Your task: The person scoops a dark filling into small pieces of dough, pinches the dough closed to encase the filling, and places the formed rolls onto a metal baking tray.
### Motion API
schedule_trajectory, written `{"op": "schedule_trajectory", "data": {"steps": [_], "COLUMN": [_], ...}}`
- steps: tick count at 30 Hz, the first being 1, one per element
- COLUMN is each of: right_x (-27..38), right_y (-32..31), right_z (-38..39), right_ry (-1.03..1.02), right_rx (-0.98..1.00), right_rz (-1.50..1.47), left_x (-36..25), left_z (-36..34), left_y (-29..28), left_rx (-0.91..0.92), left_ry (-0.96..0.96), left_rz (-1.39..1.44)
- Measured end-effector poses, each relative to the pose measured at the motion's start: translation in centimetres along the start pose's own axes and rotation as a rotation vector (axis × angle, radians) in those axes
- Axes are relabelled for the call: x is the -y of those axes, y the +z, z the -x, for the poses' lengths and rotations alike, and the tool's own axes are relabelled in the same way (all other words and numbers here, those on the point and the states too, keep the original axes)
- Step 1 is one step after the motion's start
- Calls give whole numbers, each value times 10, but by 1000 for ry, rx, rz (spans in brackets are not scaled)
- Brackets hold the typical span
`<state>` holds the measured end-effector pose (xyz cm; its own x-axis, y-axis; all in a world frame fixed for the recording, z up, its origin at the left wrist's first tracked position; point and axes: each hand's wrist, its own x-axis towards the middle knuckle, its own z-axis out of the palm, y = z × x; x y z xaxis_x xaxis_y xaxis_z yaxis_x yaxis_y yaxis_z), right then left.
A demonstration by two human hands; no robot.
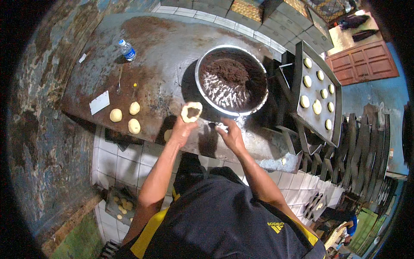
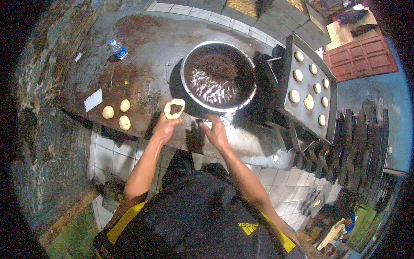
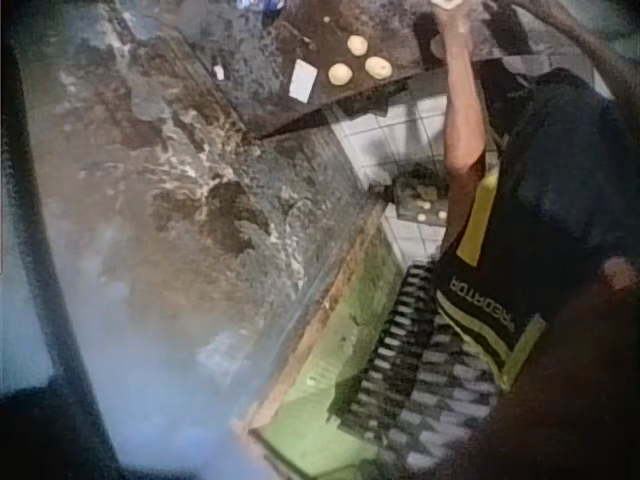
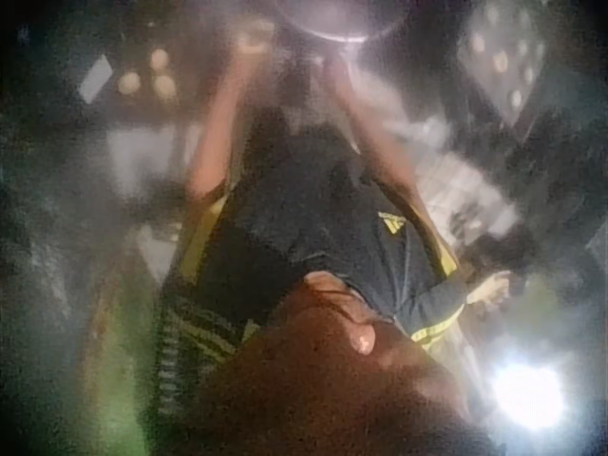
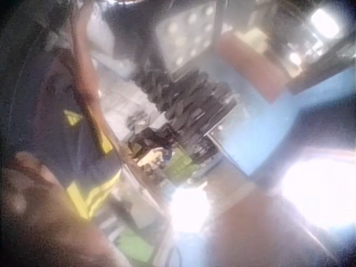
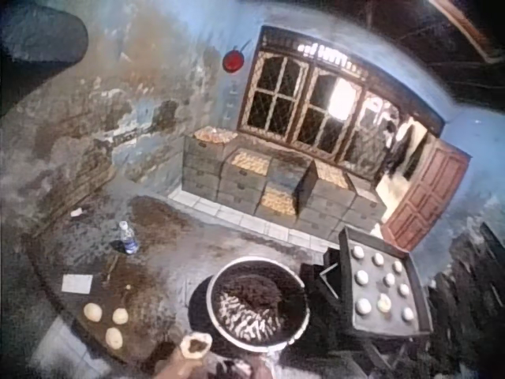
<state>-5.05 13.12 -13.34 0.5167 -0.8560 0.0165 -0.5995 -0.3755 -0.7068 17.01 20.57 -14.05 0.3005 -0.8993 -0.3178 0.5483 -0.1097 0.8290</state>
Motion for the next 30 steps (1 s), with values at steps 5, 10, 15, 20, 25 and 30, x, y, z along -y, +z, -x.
{"op": "schedule_trajectory", "data": {"steps": [5, 10, 15, 20, 25, 30], "right_x": [85, 56, 24, -20, -39, -18], "right_y": [-51, -98, -132, -152, -233, -241], "right_z": [-5, 68, 134, 197, 254, 263], "right_ry": [8, -97, -139, 327, 83, -95], "right_rx": [64, -175, -396, -528, -114, -611], "right_rz": [-147, -246, -61, -1103, -570, -486], "left_x": [20, 21, 50, 77, 81, 92], "left_z": [33, 58, 98, 142, 191, 182], "left_y": [69, 125, 190, 254, 289, 308], "left_rx": [153, 210, 362, 504, 695, 711], "left_ry": [68, -28, 2, 540, 82, 394], "left_rz": [-339, -112, -106, -642, -680, -771]}}
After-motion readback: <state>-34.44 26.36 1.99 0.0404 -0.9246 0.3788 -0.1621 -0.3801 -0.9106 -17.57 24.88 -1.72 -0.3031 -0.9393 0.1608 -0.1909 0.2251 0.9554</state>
